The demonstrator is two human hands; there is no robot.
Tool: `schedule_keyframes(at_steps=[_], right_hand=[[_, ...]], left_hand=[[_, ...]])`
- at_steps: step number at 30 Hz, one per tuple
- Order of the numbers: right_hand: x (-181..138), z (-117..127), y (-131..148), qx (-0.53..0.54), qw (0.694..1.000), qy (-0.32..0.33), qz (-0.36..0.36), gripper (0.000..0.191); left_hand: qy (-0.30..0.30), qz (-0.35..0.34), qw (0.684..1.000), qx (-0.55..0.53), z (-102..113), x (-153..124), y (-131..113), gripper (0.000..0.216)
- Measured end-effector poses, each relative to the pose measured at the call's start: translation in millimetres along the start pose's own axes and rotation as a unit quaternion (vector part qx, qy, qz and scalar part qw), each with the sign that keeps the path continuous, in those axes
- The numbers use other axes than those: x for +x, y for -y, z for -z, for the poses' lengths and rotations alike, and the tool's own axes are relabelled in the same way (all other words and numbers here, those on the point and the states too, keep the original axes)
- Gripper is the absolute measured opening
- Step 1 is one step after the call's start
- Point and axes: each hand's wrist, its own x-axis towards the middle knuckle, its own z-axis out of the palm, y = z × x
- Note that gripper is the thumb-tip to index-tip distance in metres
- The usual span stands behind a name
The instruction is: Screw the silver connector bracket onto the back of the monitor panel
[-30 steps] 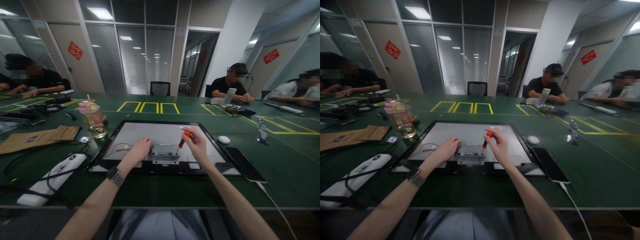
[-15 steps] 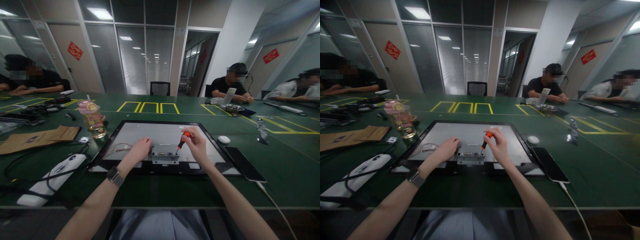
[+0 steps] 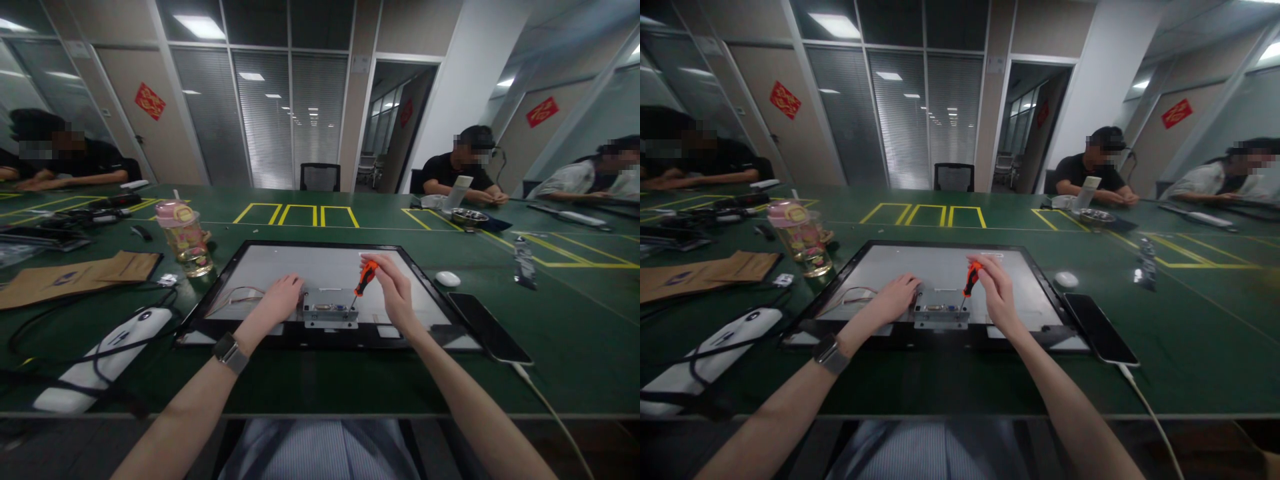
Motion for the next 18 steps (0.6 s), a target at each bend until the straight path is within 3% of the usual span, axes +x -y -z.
schedule_keyframes(at_steps=[3, 9, 15, 18], right_hand=[[-1.7, -0.1, -1.3, 0.030, 0.999, 0.014, -0.006, 0.028], [1.3, -0.2, -5.1, -0.035, 0.999, -0.029, 0.016, 0.018], [-1.4, -0.3, -1.3, 0.046, 0.999, 0.011, -0.022, 0.029], [-1.4, -1.1, -5.6, 0.021, 1.000, -0.007, -0.013, 0.026]], left_hand=[[0.001, 0.002, 1.000, -0.001, 0.5, 0.0, -0.4, 0.034], [-0.003, 0.004, 1.000, -0.001, 0.0, -0.5, -0.4, 0.034], [-0.003, -0.004, 1.000, 0.004, -2.6, 0.6, 1.3, 0.033], [0.000, -0.002, 1.000, 0.010, -2.6, 0.9, 1.5, 0.034]])
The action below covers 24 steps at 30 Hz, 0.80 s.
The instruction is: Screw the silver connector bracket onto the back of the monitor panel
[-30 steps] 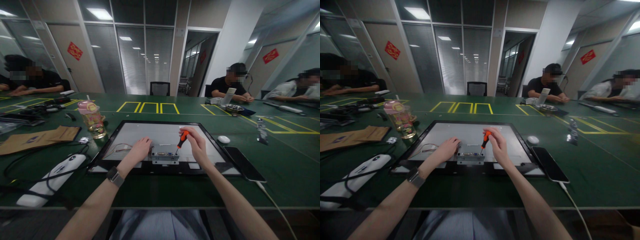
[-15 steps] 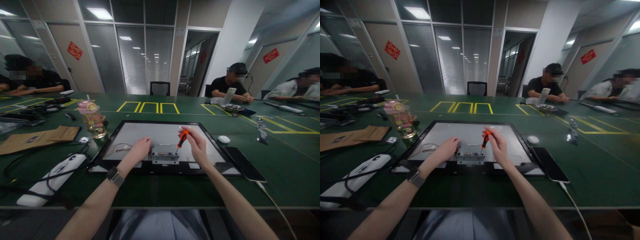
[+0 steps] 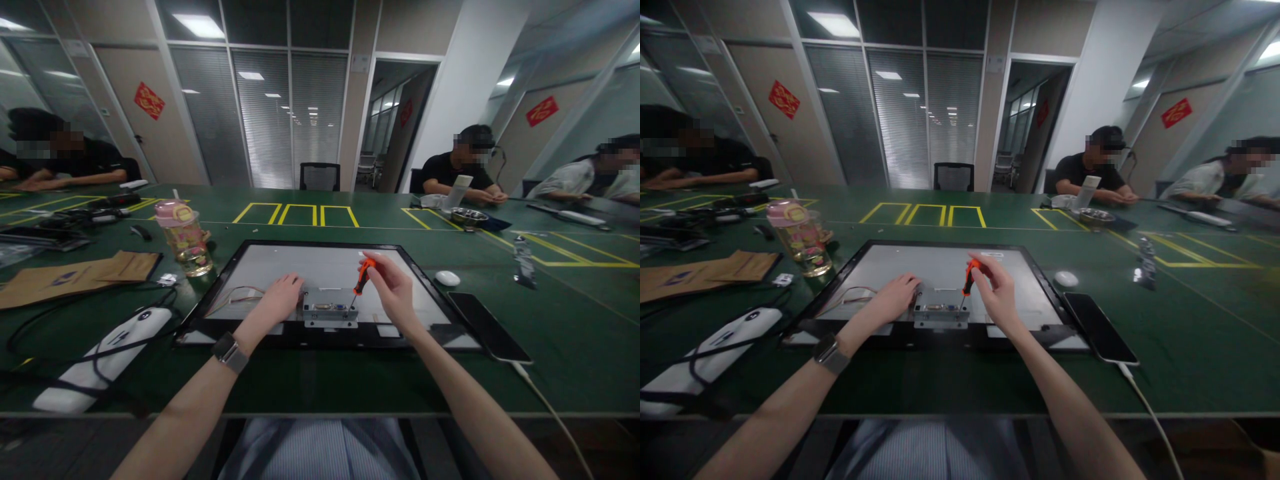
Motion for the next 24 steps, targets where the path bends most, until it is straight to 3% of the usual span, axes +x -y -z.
schedule_keyframes(at_steps=[4, 11, 16, 24], right_hand=[[1.8, 1.1, -3.0, -0.033, 0.999, -0.016, 0.030, 0.020], [0.1, 1.2, -0.2, 0.023, 1.000, 0.012, 0.005, 0.028], [2.0, 0.6, -1.5, -0.032, 0.999, -0.015, 0.031, 0.022], [0.5, 0.0, 0.0, 0.034, 0.999, 0.013, -0.010, 0.027]], left_hand=[[0.003, 0.002, 1.000, 0.003, 1.8, -0.8, -1.0, 0.034], [0.000, 0.005, 1.000, 0.001, 2.2, -1.1, -1.8, 0.033], [-0.001, 0.007, 1.000, -0.002, -0.5, 0.3, -0.4, 0.033], [-0.008, 0.002, 1.000, -0.006, -1.3, 0.4, -0.2, 0.033]])
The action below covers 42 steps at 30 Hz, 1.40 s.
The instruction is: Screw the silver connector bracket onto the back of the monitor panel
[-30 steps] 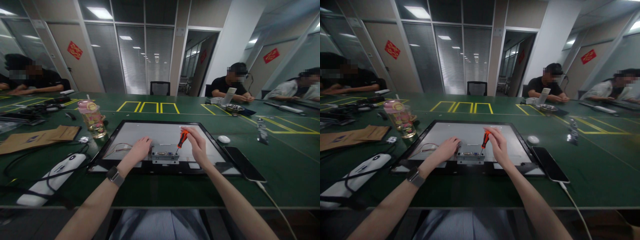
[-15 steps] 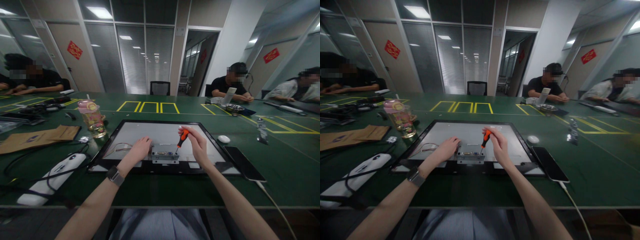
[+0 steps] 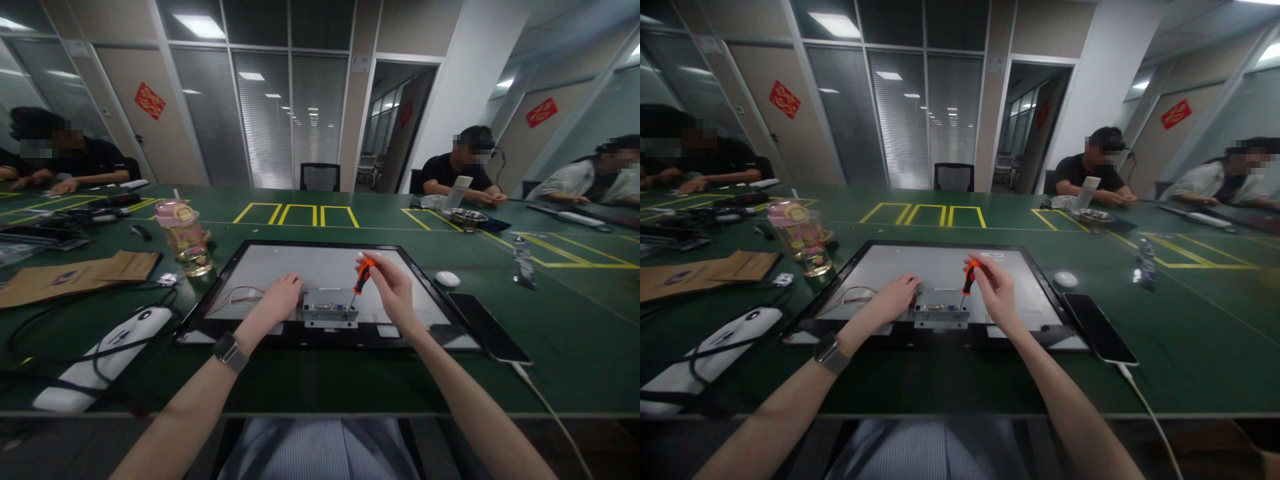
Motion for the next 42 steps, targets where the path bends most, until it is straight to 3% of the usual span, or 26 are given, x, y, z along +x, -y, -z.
schedule_keyframes(at_steps=[4, 10, 18, 24, 31, 36, 42], right_hand=[[1.8, -0.2, -2.1, -0.034, 0.999, -0.031, 0.021, 0.019], [1.1, 0.1, 2.6, 0.001, 1.000, 0.006, -0.001, 0.026], [2.9, -0.5, 0.8, -0.044, 0.998, -0.027, 0.034, 0.015], [-0.1, -0.1, 5.1, 0.023, 0.999, 0.019, -0.019, 0.026], [3.7, 0.9, -1.8, 0.073, 0.996, 0.003, -0.042, 0.014], [8.9, 2.8, -2.2, 0.166, 0.980, 0.046, -0.099, 0.024], [10.0, 3.3, -1.2, 0.203, 0.973, 0.042, -0.099, 0.018]], left_hand=[[0.005, 0.003, 1.000, 0.000, 1.2, -0.2, -0.7, 0.034], [0.009, 0.000, 1.000, 0.009, -1.0, 1.1, 0.6, 0.034], [-0.002, -0.003, 1.000, 0.002, -0.9, -0.5, 0.7, 0.035], [0.005, 0.001, 1.000, 0.000, -1.0, 0.1, 0.7, 0.035], [0.001, 0.003, 1.000, -0.005, 1.1, -1.2, 0.1, 0.033], [0.005, -0.002, 1.000, 0.004, -1.2, 0.0, 1.2, 0.033], [0.002, -0.003, 1.000, 0.007, -0.9, -1.0, 1.1, 0.033]])
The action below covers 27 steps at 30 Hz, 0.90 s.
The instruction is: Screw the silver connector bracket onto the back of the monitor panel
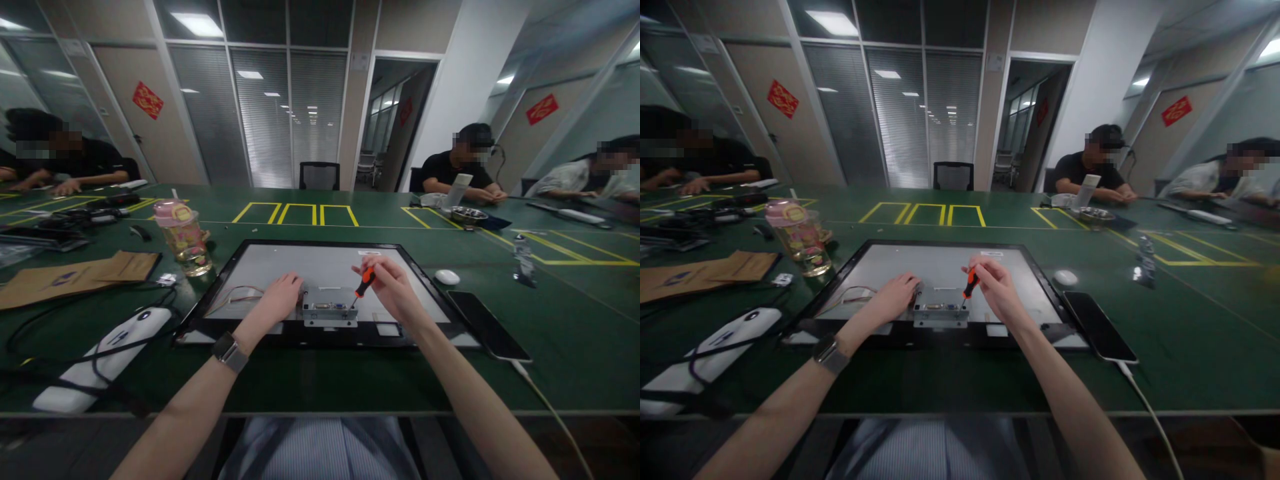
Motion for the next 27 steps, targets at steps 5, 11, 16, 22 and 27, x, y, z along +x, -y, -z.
schedule_keyframes(at_steps=[5, 11, 16, 22, 27], right_hand=[[0.3, 0.2, -0.4, 0.007, 0.999, 0.003, -0.031, 0.019], [0.9, 2.3, -2.3, -0.018, 1.000, -0.009, -0.008, 0.022], [0.2, -0.8, 0.4, -0.004, 0.999, 0.000, -0.032, 0.027], [0.7, 0.1, -0.8, -0.021, 1.000, -0.013, 0.002, 0.026], [0.1, -0.8, -1.2, -0.016, 1.000, -0.003, -0.024, 0.026]], left_hand=[[-0.004, -0.004, 1.000, 0.001, 1.3, -0.9, -0.8, 0.033], [-0.002, 0.001, 1.000, -0.007, 1.4, 0.0, -1.0, 0.034], [-0.002, 0.004, 1.000, -0.011, 2.8, -0.6, -1.6, 0.034], [0.002, 0.001, 1.000, -0.012, 3.5, -0.7, -1.8, 0.036], [-0.005, 0.001, 1.000, -0.006, 0.2, 0.5, -0.9, 0.034]])
